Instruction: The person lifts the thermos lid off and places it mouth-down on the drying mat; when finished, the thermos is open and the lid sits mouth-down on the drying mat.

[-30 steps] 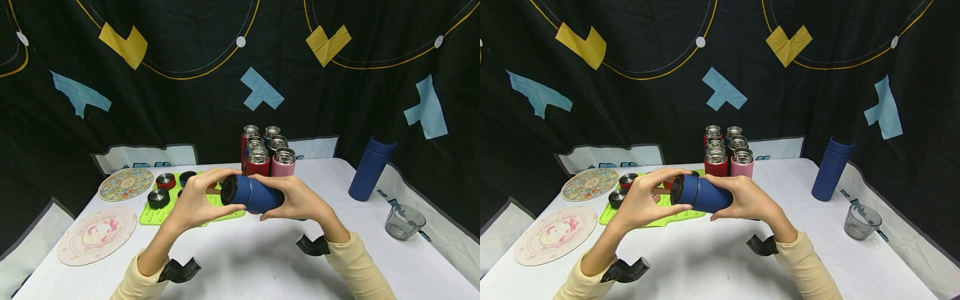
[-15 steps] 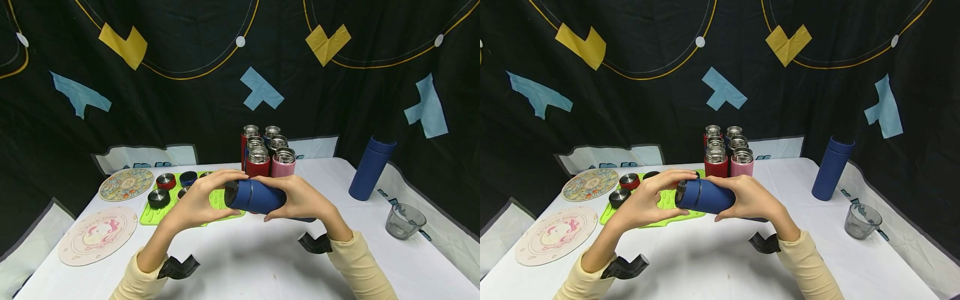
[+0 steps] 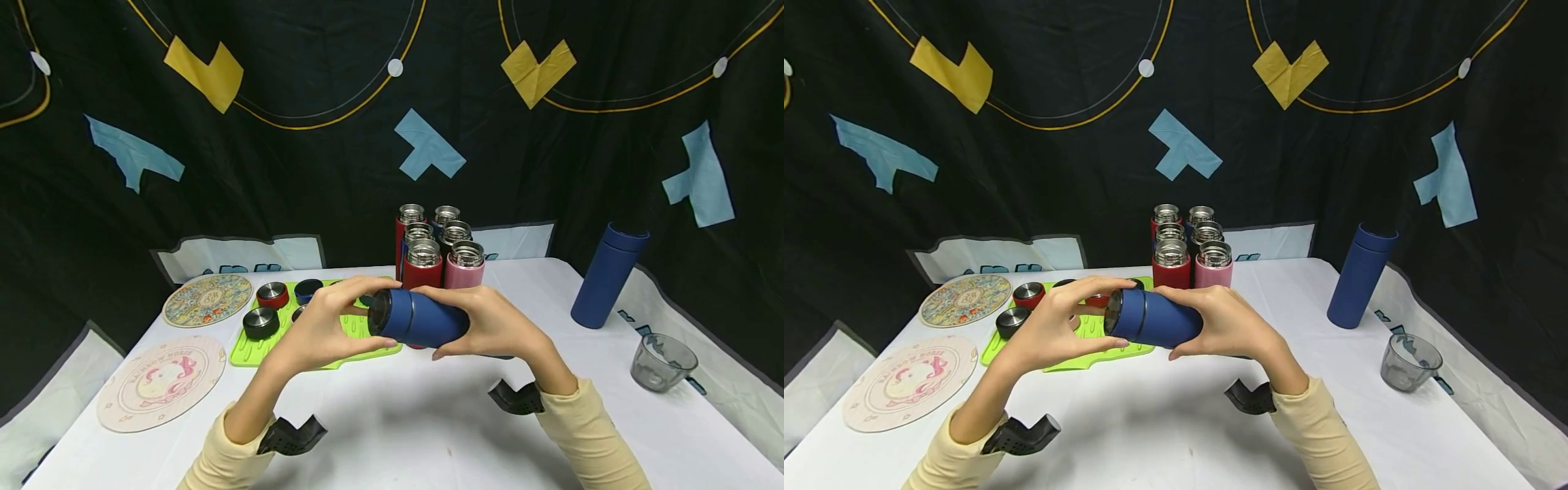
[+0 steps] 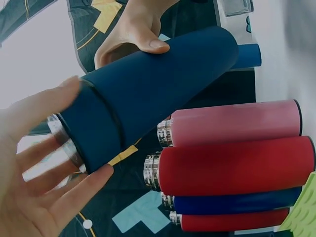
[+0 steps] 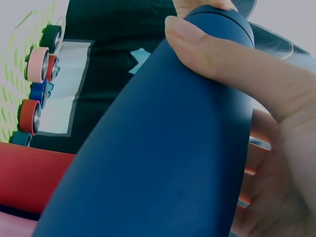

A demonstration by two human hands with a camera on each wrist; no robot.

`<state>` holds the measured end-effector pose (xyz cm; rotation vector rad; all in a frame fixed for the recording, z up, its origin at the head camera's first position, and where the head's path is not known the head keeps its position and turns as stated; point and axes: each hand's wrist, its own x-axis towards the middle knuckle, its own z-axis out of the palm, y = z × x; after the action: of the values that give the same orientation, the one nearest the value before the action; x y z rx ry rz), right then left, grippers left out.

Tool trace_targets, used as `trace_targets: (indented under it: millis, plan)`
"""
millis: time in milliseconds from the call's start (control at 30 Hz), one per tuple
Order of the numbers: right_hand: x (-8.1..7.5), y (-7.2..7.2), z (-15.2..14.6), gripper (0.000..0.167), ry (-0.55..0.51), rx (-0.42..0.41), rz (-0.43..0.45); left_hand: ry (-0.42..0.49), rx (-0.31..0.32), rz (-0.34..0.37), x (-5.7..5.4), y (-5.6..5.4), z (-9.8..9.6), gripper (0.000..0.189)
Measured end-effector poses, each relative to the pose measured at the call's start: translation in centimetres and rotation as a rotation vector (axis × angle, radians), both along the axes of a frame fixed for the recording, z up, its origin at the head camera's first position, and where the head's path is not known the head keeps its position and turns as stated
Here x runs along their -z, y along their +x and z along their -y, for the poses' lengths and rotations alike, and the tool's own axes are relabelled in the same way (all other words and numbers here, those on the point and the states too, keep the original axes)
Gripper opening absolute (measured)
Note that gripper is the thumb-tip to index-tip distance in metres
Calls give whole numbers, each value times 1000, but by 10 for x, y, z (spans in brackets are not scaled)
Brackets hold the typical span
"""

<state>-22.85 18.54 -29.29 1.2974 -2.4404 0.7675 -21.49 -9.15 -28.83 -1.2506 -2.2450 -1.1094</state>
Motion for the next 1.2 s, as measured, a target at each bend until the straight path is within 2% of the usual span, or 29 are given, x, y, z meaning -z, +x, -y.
trace_targets:
  millis: [167,300,400,567,733,1000,1100,1200]
  plan:
    - [1,2,3,88,15,49,-77,36,-87,63,1,-1,-2,65]
    - [1,3,5,88,24,65,-119,33,-115,74,2,-1,-1,64]
    - [1,2,4,89,27,65,-101,-2,-70,51,1,-2,1,69]
    - [0,0,1,88,15,23,-15,-59,36,-7,0,-2,3,75]
    - [0,0,0,88,4,-21,18,-68,74,-33,-1,-2,3,73]
    - [1,0,1,88,16,20,0,-46,76,-34,1,-5,3,70]
    - [1,1,1,88,24,43,-38,-31,45,-19,2,-5,2,71]
    - [0,2,3,87,31,56,-79,-13,-12,7,3,-5,1,69]
